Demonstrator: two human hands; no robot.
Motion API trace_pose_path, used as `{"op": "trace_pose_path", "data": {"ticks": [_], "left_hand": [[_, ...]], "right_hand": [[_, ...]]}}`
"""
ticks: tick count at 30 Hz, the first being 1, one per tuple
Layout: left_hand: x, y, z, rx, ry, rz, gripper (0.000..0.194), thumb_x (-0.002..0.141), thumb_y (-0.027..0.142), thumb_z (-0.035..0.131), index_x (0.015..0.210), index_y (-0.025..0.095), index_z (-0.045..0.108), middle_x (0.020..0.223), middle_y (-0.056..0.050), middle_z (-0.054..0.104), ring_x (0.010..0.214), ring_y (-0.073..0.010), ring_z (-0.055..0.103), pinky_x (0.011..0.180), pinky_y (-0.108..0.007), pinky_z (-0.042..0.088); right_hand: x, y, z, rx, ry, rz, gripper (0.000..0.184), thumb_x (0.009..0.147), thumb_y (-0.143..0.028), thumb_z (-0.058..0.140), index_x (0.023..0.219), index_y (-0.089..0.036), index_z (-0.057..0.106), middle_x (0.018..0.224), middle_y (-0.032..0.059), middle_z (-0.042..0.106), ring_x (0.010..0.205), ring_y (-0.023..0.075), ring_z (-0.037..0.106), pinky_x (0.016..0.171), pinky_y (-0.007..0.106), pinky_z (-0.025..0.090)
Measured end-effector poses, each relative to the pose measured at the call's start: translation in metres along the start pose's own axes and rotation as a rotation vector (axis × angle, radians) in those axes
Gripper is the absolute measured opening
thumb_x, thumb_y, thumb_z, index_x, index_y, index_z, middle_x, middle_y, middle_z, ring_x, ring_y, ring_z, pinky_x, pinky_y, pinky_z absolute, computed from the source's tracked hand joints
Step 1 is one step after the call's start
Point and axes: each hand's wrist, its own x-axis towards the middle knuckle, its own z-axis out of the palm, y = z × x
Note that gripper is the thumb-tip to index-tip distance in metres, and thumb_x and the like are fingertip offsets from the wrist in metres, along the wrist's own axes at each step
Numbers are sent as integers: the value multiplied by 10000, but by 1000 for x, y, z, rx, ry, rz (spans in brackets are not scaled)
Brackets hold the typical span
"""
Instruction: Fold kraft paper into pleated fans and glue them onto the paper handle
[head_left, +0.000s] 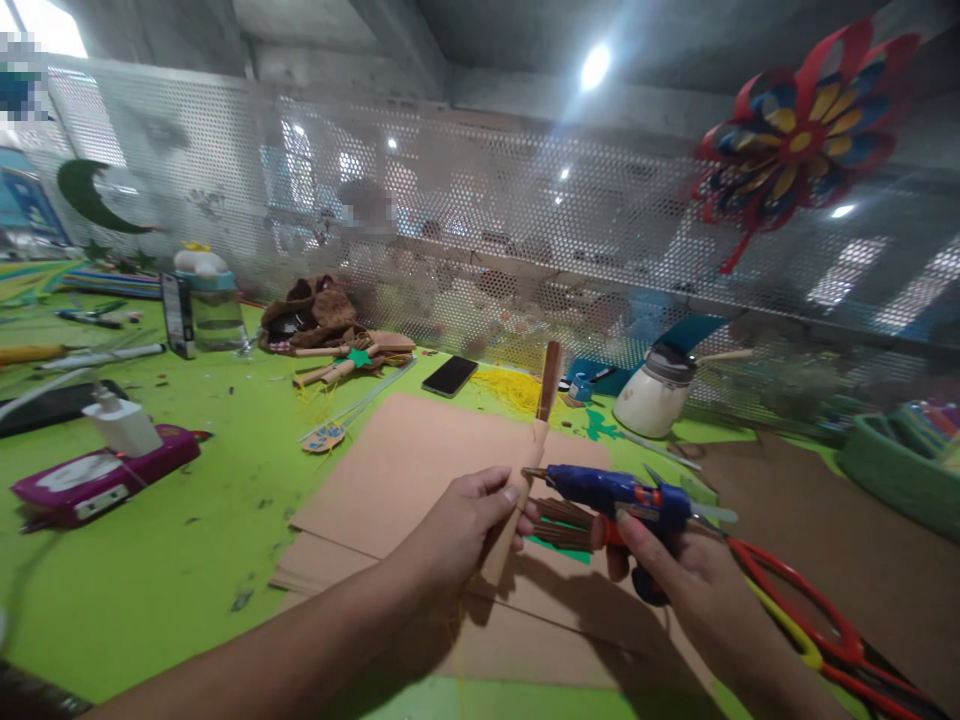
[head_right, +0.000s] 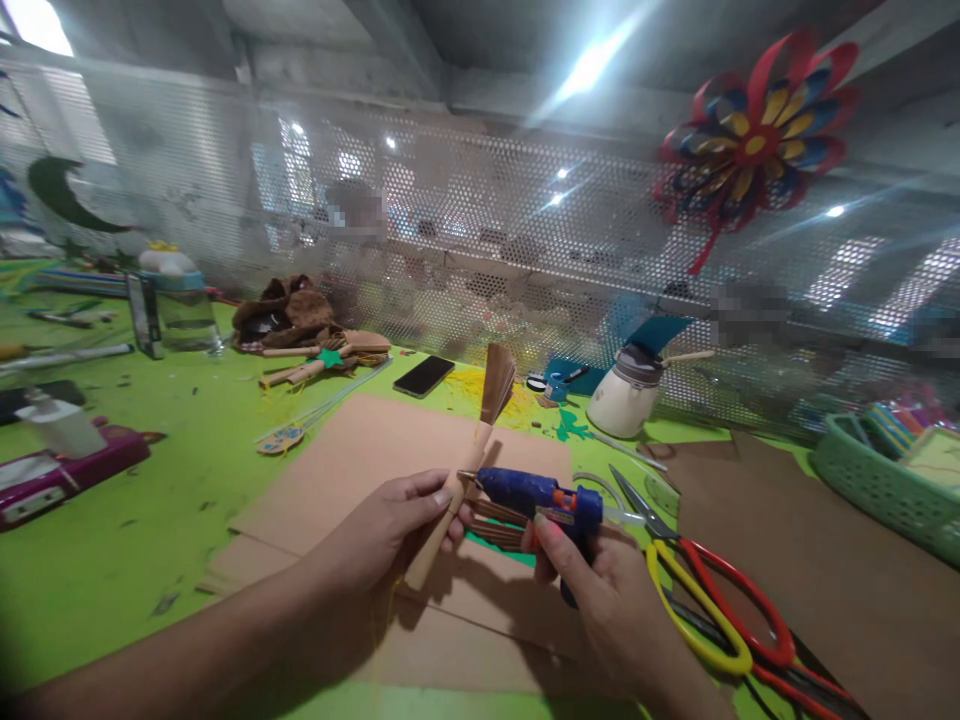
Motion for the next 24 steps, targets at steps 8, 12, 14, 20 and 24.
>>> {"op": "trace_pose_path", "data": {"ticks": [8, 12, 14, 20, 24], "left_hand": [[-3, 3, 3, 43, 15, 1, 223, 782, 342, 618, 813, 122, 615, 784, -60, 599, 632, -109, 524, 618, -230, 422], [-4, 3, 3, 38, 11, -18, 217, 768, 338, 630, 791, 124, 613, 772, -58, 593, 613, -107, 522, 633, -248, 442], [-4, 3, 2, 41, 12, -17, 222, 765, 343, 636, 801, 125, 616, 784, -63, 599, 627, -112, 531, 628, -242, 436], [0, 0, -3, 35, -7, 12, 237, 784, 351, 626, 839, 120, 620, 788, -64, 599, 635, -111, 530, 621, -233, 419], [0, 0, -2, 24, -5, 5, 215, 776, 328, 638, 838, 123, 623, 786, -64, 608, 635, -112, 543, 627, -241, 426]], "right_hand": [[-1, 3, 6, 85, 52, 57, 511, 836, -599, 454, 667, -150, 628, 527, 1, 485, 504, 128, 409, 474, 248, 302], [1, 7, 6, 99, 60, 43, 516, 841, -595, 454, 686, -139, 638, 530, 1, 481, 510, 127, 408, 481, 248, 295], [2, 8, 5, 95, 55, 39, 512, 846, -591, 448, 696, -139, 636, 536, 1, 480, 522, 132, 419, 492, 250, 303], [0, 5, 5, 87, -28, 38, 482, 868, -565, 439, 725, -142, 622, 559, -8, 468, 542, 134, 421, 506, 251, 310], [2, 2, 5, 84, -10, 42, 477, 878, -552, 431, 719, -143, 616, 565, -4, 478, 551, 136, 426, 509, 252, 315]]}}
